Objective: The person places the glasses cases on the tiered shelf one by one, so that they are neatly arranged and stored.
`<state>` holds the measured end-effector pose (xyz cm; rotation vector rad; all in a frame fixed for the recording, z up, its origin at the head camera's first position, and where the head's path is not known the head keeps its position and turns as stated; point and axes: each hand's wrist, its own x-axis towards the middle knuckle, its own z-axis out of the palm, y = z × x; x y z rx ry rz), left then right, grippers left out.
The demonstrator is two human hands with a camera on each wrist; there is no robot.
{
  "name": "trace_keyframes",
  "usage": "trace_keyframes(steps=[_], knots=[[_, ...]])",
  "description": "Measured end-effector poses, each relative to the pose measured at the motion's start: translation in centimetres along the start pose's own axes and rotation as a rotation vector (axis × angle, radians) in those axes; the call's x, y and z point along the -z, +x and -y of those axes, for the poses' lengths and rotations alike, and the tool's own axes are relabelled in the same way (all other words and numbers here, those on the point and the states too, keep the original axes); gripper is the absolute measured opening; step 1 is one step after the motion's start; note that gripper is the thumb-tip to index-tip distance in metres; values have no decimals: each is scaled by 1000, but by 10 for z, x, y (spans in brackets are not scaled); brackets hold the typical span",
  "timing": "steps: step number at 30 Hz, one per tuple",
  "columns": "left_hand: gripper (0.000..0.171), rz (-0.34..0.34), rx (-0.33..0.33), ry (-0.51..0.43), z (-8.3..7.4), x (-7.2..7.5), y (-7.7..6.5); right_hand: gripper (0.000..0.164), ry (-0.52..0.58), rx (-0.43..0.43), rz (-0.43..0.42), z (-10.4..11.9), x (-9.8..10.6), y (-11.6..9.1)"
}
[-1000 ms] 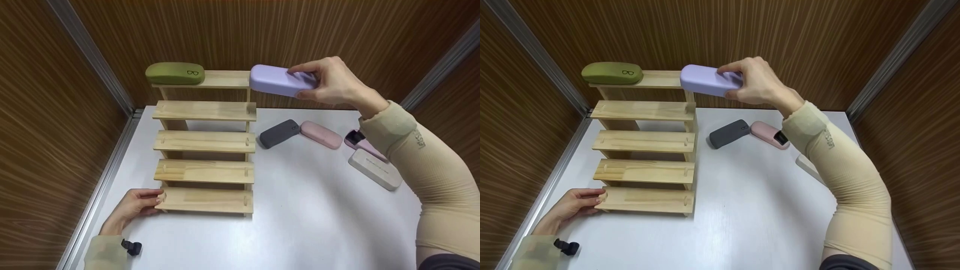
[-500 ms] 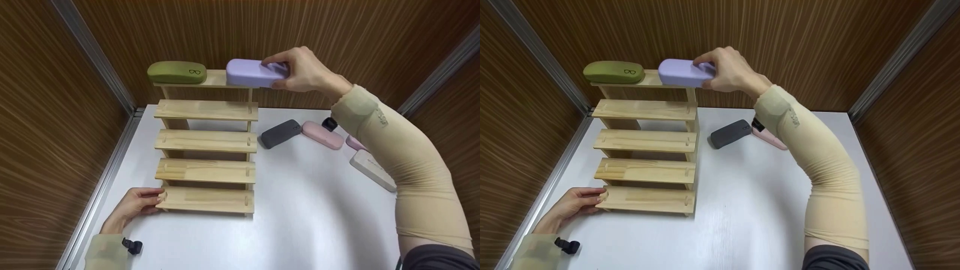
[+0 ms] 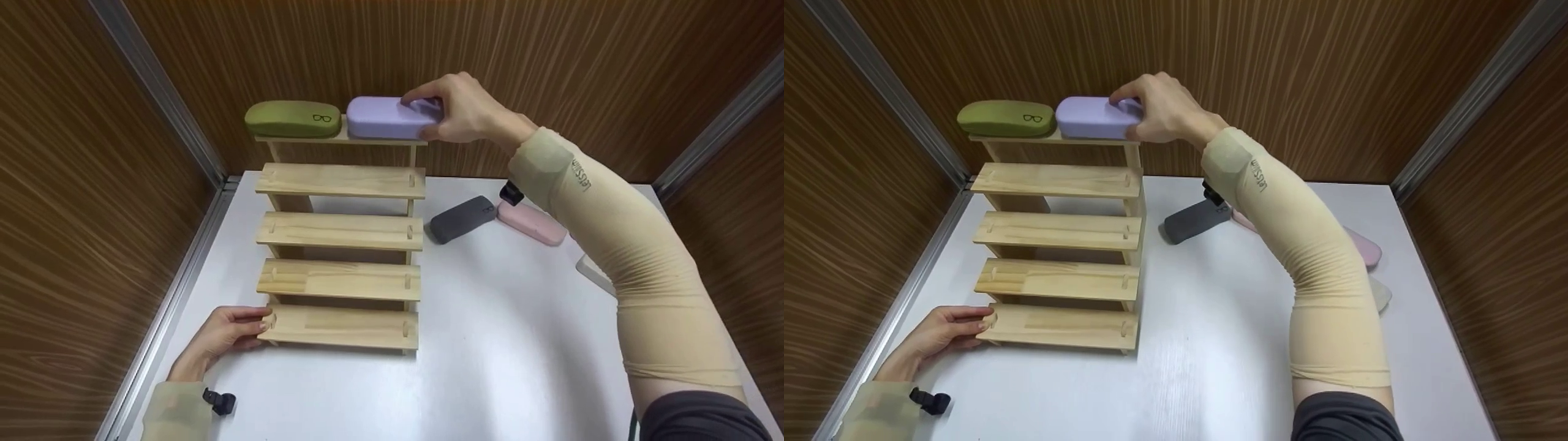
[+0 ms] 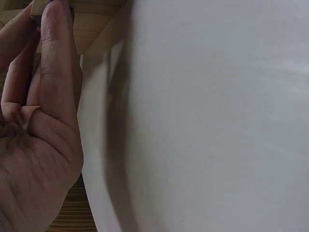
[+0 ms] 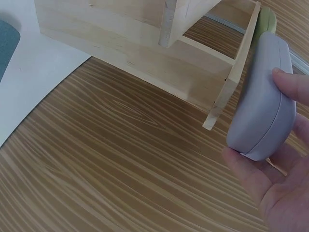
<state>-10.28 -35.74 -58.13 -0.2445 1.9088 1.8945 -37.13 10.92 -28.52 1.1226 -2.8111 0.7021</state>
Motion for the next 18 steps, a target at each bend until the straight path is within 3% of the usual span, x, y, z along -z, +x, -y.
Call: trace_keyframes(steps=[18], knots=[[29, -30, 12, 27, 1, 1, 0, 65, 76, -49, 24, 0, -11, 9]])
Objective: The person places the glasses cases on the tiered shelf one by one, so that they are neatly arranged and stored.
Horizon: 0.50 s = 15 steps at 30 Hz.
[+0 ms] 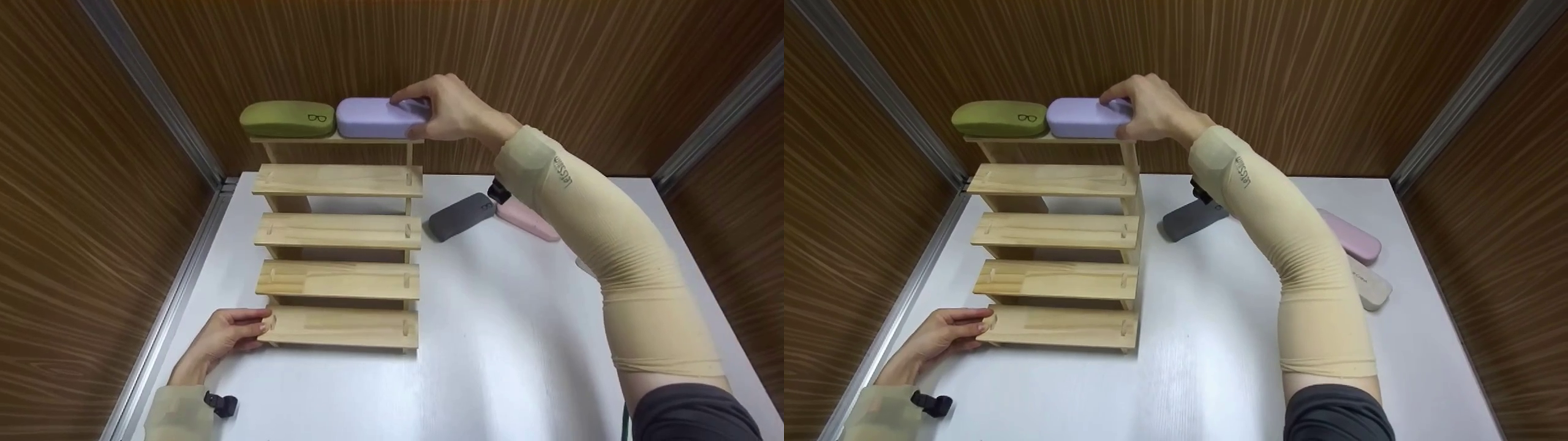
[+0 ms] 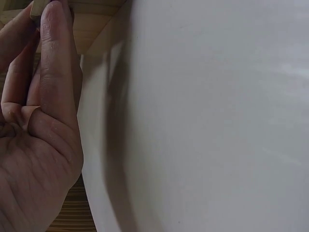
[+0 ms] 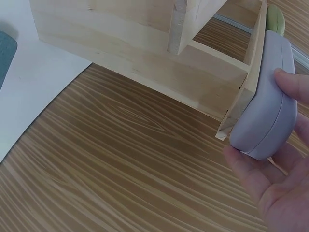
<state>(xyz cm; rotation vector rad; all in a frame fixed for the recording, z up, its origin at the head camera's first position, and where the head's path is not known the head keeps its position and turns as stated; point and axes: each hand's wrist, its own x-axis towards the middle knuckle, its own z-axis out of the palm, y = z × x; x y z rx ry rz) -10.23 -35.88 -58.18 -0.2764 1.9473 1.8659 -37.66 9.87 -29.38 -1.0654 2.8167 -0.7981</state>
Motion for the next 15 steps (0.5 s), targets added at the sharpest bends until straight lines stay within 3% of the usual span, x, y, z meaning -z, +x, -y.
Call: trace_keyframes(steps=[15], knots=[[30, 20, -5, -21, 1, 5, -1, 77, 62, 13, -44, -8, 6, -14]])
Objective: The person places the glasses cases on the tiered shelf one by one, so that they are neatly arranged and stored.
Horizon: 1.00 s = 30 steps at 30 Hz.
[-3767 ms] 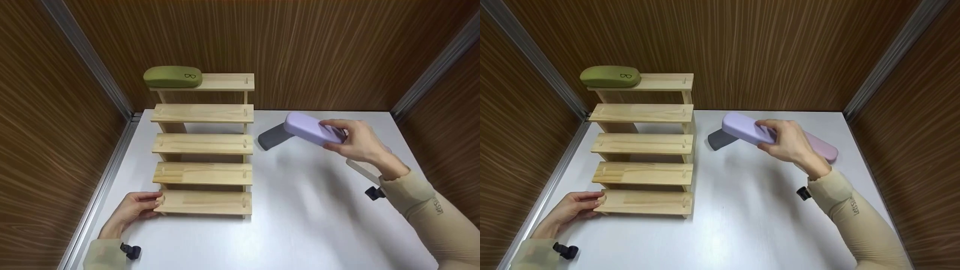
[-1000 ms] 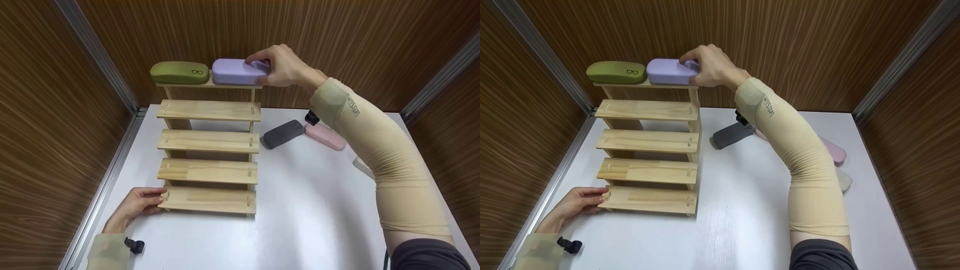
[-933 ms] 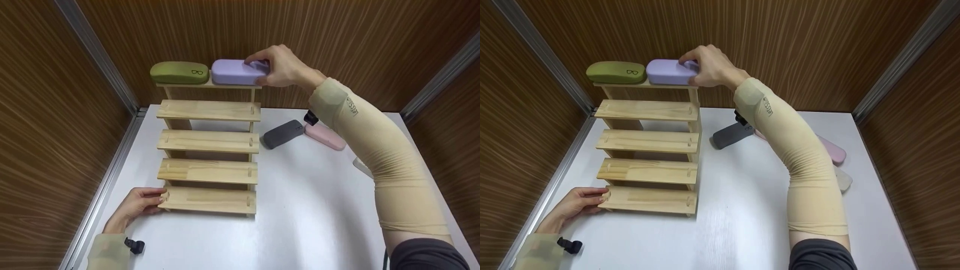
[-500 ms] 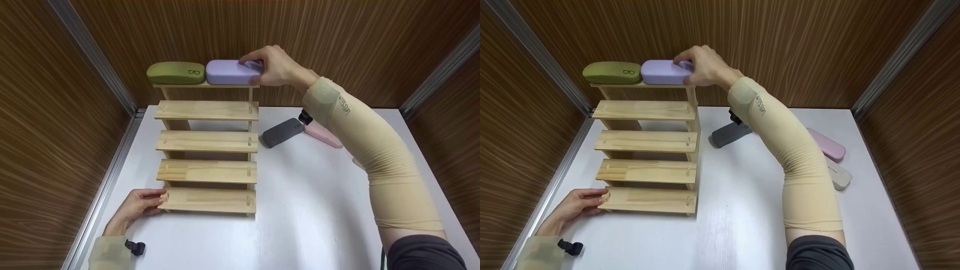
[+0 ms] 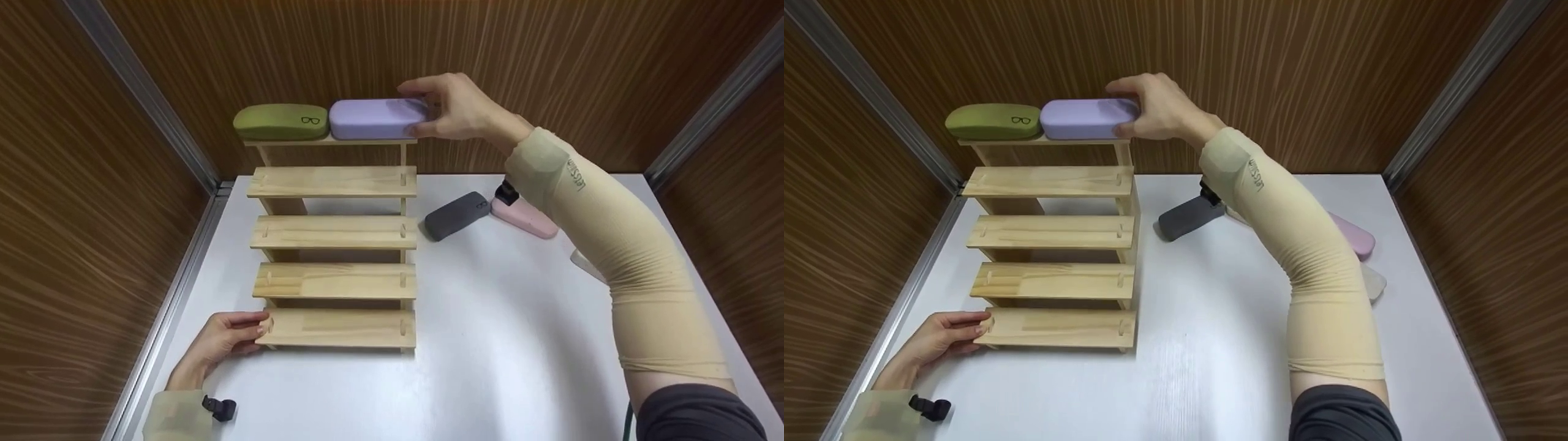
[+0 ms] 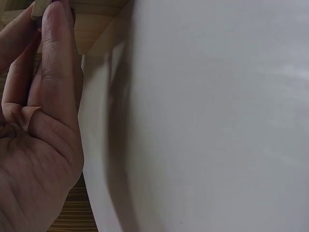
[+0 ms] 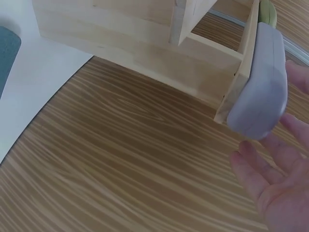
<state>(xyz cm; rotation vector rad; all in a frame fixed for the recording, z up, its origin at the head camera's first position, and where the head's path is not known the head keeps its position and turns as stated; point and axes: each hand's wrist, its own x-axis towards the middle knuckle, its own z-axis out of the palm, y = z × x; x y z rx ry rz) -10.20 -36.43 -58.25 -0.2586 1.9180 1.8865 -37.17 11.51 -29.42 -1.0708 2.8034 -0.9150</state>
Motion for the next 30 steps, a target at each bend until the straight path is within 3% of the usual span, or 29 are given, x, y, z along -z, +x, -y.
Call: trace_keyframes(steps=[8, 17, 30], knots=[[29, 13, -3, 12, 0, 3, 1, 75, 76, -25, -43, -5, 13, -20], [29, 16, 3, -14, -1, 6, 2, 70, 67, -32, -48, -13, 23, -45], [29, 28, -10, 0, -3, 6, 4, 58, 70, -51, -76, -40, 20, -97]])
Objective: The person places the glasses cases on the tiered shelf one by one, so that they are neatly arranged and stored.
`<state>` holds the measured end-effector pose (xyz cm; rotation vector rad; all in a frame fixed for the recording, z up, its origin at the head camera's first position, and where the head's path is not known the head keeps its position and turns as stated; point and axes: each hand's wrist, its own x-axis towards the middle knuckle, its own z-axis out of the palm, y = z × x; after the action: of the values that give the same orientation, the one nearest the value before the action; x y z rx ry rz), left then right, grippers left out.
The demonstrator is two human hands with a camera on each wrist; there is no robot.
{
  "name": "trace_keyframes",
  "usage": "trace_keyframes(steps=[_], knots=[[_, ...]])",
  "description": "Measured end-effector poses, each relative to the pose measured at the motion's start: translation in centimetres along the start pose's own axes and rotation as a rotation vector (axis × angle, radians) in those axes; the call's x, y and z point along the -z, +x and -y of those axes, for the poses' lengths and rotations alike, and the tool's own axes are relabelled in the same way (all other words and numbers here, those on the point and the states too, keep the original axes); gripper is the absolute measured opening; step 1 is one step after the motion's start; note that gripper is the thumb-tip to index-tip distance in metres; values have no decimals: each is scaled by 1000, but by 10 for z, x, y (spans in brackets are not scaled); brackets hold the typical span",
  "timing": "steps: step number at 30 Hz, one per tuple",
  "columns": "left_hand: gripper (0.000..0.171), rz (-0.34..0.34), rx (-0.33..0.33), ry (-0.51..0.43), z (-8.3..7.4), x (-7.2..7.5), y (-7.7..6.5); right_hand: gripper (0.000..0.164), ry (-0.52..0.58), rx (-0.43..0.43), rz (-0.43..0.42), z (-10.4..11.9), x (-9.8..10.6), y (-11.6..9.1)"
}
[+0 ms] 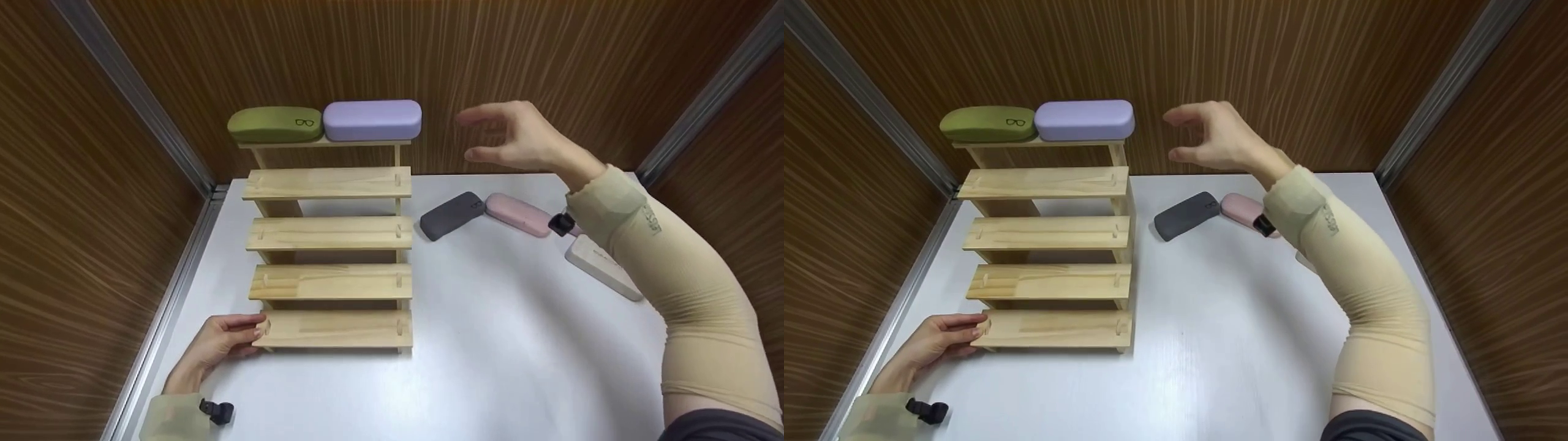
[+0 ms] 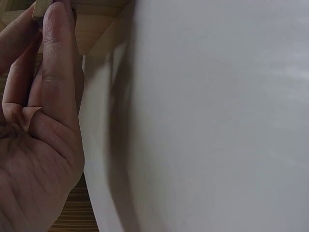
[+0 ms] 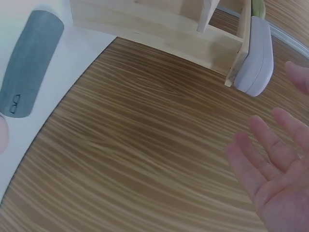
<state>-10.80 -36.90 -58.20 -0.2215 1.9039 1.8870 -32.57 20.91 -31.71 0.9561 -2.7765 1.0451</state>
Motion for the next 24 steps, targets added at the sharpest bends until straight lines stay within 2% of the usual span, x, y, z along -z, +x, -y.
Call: trace_keyframes(steps=[9, 17, 24], knots=[[29, -15, 25, 18, 2, 3, -1, 51, 11, -23, -55, -25, 4, -39], [29, -18, 30, 2, 2, 6, -2, 53, 77, -113, -119, -46, 14, -74], [31, -4, 27, -17, 3, 6, -2, 51, 61, -143, -171, -63, 22, -111]])
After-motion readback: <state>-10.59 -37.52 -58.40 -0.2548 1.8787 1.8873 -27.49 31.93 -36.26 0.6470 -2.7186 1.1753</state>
